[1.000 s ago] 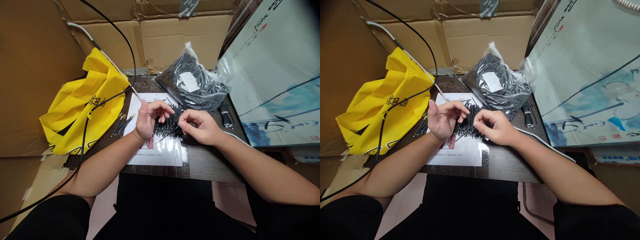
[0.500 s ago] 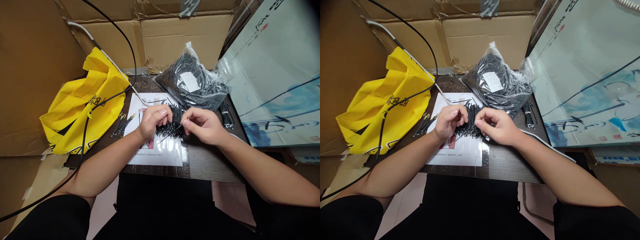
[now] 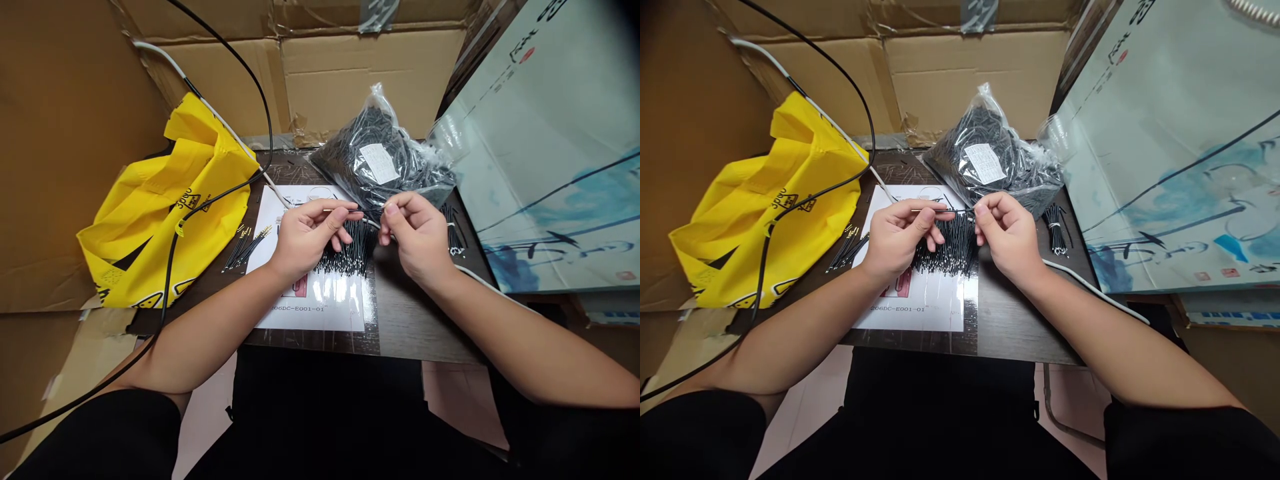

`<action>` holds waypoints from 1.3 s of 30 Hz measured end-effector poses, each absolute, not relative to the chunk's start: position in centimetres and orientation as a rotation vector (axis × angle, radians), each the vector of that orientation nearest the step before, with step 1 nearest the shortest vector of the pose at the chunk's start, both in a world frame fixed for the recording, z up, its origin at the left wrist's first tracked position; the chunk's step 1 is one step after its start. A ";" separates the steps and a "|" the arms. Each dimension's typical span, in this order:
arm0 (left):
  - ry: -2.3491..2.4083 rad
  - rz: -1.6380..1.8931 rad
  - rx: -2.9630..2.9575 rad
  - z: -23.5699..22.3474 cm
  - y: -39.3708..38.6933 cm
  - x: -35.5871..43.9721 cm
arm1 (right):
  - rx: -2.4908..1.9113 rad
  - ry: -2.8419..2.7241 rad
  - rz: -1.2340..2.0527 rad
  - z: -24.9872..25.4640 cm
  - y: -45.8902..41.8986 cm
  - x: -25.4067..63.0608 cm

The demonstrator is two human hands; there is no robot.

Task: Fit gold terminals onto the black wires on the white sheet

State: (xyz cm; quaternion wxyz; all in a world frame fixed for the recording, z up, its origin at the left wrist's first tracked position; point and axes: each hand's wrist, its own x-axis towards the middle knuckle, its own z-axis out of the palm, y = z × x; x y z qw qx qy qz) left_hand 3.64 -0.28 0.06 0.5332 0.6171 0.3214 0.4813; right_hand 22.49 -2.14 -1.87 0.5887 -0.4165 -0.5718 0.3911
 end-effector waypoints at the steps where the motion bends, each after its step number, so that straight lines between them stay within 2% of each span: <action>1: 0.771 1.147 1.466 0.1 -0.2 3.6 | -0.964 -1.338 0.918 -1.8 -2.2 22.5; 7: 0.905 1.325 1.486 -1.1 1.3 3.2 | -0.956 -1.384 0.947 -1.9 -1.7 23.1; 14: 0.964 1.586 1.640 -0.7 0.6 3.3 | -1.025 -1.437 0.817 -1.6 -1.6 23.2; 20: 0.941 1.522 2.139 -0.3 -0.8 2.8 | -0.981 -1.465 0.766 -1.4 -2.5 22.8; 24: 0.896 1.319 2.476 -0.6 -0.6 2.8 | -0.951 -1.536 0.727 -1.4 -2.9 22.7; 39: 0.948 1.144 2.526 -1.0 -0.3 3.1 | -0.928 -1.645 0.702 -1.6 -2.7 22.8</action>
